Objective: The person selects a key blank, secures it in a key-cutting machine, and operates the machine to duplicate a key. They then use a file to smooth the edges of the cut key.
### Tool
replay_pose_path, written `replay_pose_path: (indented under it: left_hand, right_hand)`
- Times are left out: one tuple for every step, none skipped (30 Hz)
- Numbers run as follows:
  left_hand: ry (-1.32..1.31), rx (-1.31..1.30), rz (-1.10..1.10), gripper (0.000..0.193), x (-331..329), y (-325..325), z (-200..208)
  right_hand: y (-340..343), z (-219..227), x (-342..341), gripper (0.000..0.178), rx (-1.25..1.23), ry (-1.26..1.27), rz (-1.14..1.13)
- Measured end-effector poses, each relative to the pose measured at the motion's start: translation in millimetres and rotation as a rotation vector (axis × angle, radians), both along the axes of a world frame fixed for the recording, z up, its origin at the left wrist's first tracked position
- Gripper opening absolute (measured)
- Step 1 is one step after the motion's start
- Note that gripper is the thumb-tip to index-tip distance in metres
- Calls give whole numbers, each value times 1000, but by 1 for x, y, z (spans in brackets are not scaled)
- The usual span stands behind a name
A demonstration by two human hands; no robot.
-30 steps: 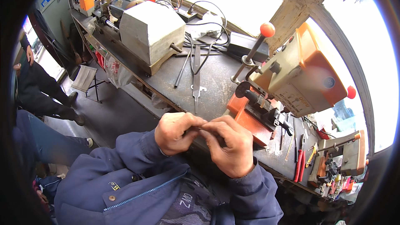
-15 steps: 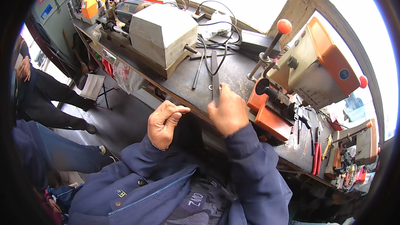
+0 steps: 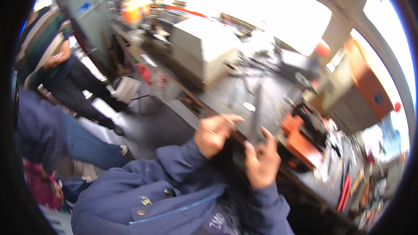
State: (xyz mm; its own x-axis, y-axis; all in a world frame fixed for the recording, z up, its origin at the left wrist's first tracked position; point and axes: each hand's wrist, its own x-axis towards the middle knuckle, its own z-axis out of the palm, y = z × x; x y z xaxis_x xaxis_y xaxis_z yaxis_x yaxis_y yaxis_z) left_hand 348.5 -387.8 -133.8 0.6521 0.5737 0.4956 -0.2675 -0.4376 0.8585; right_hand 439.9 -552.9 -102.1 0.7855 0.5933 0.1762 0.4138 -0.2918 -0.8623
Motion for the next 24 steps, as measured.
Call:
replay_pose_path:
  left_hand:
    - [-24, 110, 42, 21, 0, 1, -4]
    - [-10, 219, 85, 23, -3, 7, -7]
    - [10, 196, 104, 21, -6, 10, -11]
    - [38, 159, 101, 19, -9, 14, -15]
    - [3, 135, 128, 23, -12, 19, -17]
    - [-9, 95, 128, 26, -15, 21, -19]
    - [-48, 55, 132, 22, -15, 21, -19]
    - [-46, -33, 80, 20, -16, 19, -17]
    - [-40, -127, 45, 18, -15, 13, -16]
    - [-37, -221, 13, 16, -14, 6, -13]
    - [-39, -268, -41, 12, -14, -3, -11]
    - [-46, -255, -78, 12, -14, -12, -9]
    - [7, -367, -145, 12, -15, -22, -7]
    - [26, -449, -212, 12, -17, -30, -6]
    - [-13, -455, -241, 12, -20, -38, -6]
    - [-68, -450, -276, 13, -22, -45, -5]
    - [-23, -514, -323, 15, -27, -49, -6]
    - [-125, -502, -341, 14, -30, -55, -7]
    - [-76, -489, -311, 13, -34, -58, -8]
    - [-30, -486, -302, 13, -37, -60, -8]
    - [52, -508, -294, 12, -40, -59, -9]
    - [46, -531, -299, 12, -41, -59, -9]
    - [50, -344, -210, 11, -43, -55, -10]
    - [51, -234, -158, 11, -43, -52, -10]
  right_hand:
    - [-10, 1, -5, 58, 86, 200, 18]
    - [-19, 0, -12, 61, 158, 394, 15]
    - [-34, 2, -18, 66, 187, 470, 37]
    - [-42, 0, -24, 45, 263, 480, 70]
    - [-53, 2, -28, 56, 140, 646, 116]
    - [-56, -2, -31, 52, 159, 691, 152]
    - [-60, -3, -30, 53, 146, 806, 114]
    - [-58, -7, -29, 52, 161, 878, 74]
    - [-57, -10, -24, 51, 187, 921, 83]
    - [-52, -16, -19, 51, 210, 962, 95]
    - [-47, -21, -13, 49, 250, 1012, 172]
    - [-44, -27, -8, 47, 289, 1061, 252]
    - [-39, -34, -4, 45, 325, 1107, 337]
    - [-38, -40, -5, 39, 277, 1060, 160]
    - [-33, -46, -3, 35, 306, 952, 178]
    - [-31, -52, -7, 31, 333, 846, 192]
    - [-30, -55, -7, 28, 254, 689, 190]
    - [-29, -57, -11, 31, 297, 644, 175]
    - [-28, -56, -12, 36, 311, 633, 189]
    - [-28, -54, -15, 41, 321, 618, 174]
    - [-26, -51, -16, 25, 380, 634, 159]
    - [-27, -46, -16, 20, 363, 654, 102]
    - [-25, -41, -17, 22, 320, 659, 56]
    - [-27, -36, -17, 21, 270, 623, 88]
